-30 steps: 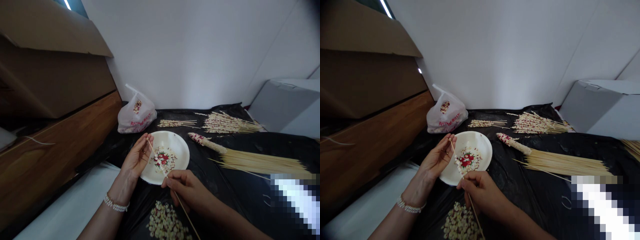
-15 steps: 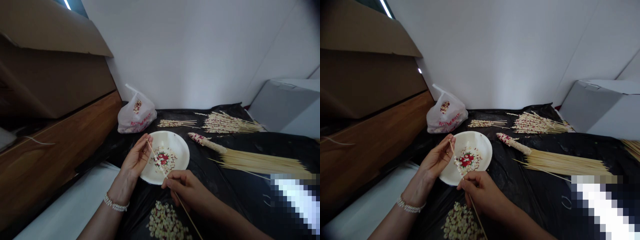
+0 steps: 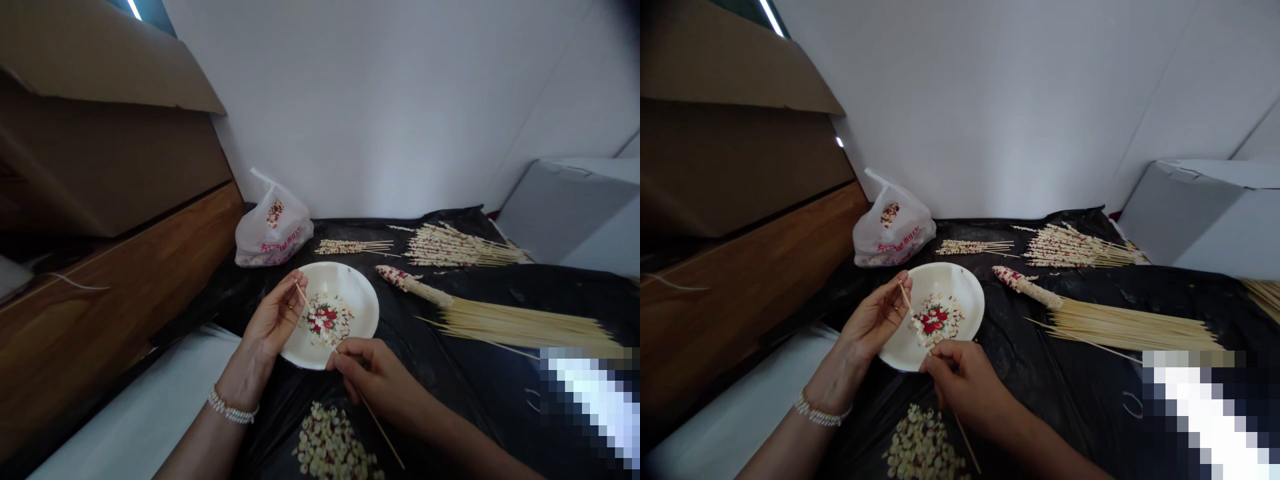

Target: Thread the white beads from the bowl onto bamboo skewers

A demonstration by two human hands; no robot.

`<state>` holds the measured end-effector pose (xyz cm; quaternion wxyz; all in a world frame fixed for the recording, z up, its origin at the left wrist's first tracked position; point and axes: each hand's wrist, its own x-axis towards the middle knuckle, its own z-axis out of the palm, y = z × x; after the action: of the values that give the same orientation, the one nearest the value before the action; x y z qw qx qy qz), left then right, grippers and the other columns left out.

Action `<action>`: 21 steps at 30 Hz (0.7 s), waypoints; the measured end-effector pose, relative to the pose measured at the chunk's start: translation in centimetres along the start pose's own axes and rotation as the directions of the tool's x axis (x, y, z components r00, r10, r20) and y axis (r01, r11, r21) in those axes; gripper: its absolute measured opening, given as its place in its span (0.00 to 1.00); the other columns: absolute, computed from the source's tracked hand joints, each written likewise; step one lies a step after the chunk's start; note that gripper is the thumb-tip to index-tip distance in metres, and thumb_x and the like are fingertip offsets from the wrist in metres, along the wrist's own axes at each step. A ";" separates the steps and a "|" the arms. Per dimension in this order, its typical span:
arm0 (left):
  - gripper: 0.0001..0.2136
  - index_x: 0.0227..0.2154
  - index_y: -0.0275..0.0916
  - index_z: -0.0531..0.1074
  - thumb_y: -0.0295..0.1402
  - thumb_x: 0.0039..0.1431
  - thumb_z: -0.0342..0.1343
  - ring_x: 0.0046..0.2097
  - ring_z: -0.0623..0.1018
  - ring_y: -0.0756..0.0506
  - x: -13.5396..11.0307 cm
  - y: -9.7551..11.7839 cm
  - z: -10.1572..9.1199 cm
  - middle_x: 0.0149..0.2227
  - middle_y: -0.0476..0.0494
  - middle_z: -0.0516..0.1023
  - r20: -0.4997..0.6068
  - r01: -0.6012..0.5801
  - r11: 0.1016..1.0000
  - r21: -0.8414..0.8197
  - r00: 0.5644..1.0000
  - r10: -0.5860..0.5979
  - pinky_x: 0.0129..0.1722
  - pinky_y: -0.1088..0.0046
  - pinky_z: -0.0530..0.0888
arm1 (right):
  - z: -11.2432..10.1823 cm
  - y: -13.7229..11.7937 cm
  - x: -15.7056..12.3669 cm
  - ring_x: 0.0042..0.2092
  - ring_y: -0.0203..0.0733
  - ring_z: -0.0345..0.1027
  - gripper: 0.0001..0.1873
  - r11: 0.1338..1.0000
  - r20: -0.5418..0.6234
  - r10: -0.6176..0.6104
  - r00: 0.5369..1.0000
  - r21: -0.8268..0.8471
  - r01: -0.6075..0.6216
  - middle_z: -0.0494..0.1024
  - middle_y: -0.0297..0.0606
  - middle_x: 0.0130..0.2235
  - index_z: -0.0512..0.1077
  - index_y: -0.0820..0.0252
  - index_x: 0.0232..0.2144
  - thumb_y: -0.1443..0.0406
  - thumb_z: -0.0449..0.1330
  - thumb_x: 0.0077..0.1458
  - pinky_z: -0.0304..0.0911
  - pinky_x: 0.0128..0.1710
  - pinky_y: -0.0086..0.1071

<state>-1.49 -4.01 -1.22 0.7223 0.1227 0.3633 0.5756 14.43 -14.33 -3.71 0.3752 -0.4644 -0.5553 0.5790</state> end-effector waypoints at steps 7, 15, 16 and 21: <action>0.08 0.38 0.29 0.75 0.19 0.59 0.53 0.32 0.81 0.50 -0.2 -0.5 0.1 0.32 0.40 0.81 0.033 0.021 0.998 0.055 0.999 -0.023 0.31 0.80 0.78 | -0.2 -0.4 -0.1 0.19 0.30 0.54 0.12 0.997 -0.037 -0.028 0.999 -0.074 0.025 0.64 0.26 0.15 0.71 0.62 0.25 0.65 0.54 0.59 0.51 0.22 0.25; 0.14 0.46 0.33 0.74 0.21 0.57 0.58 0.38 0.81 0.49 -1.0 -1.2 -0.1 0.40 0.39 0.81 0.200 0.039 0.947 0.320 0.974 -0.108 0.33 0.81 0.77 | -0.5 -0.2 0.2 0.18 0.29 0.52 0.15 0.998 -0.067 -0.061 0.996 -0.031 0.059 0.64 0.26 0.15 0.67 0.60 0.23 0.62 0.53 0.60 0.48 0.20 0.25; 0.15 0.47 0.34 0.74 0.22 0.57 0.58 0.40 0.81 0.49 -1.1 -1.2 -0.1 0.40 0.38 0.81 0.224 0.034 0.931 0.363 0.967 -0.123 0.34 0.81 0.77 | -0.6 -0.2 0.2 0.19 0.29 0.53 0.15 0.997 -0.073 -0.070 0.995 -0.035 0.068 0.64 0.26 0.15 0.67 0.60 0.23 0.62 0.53 0.60 0.48 0.21 0.25; 0.15 0.50 0.36 0.72 0.31 0.60 0.57 0.39 0.80 0.48 -1.3 -1.3 -0.4 0.41 0.37 0.81 0.300 -0.049 0.844 0.533 0.944 -0.135 0.42 0.73 0.76 | -1.4 -0.8 0.3 0.18 0.30 0.53 0.14 0.997 -0.109 -0.070 0.992 -0.022 0.068 0.65 0.26 0.16 0.70 0.61 0.27 0.60 0.54 0.60 0.48 0.20 0.25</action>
<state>-0.86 -5.69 -1.74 0.7224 0.4036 0.3871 0.4068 15.59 -13.56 -2.90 0.4207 -0.4795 -0.5547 0.5342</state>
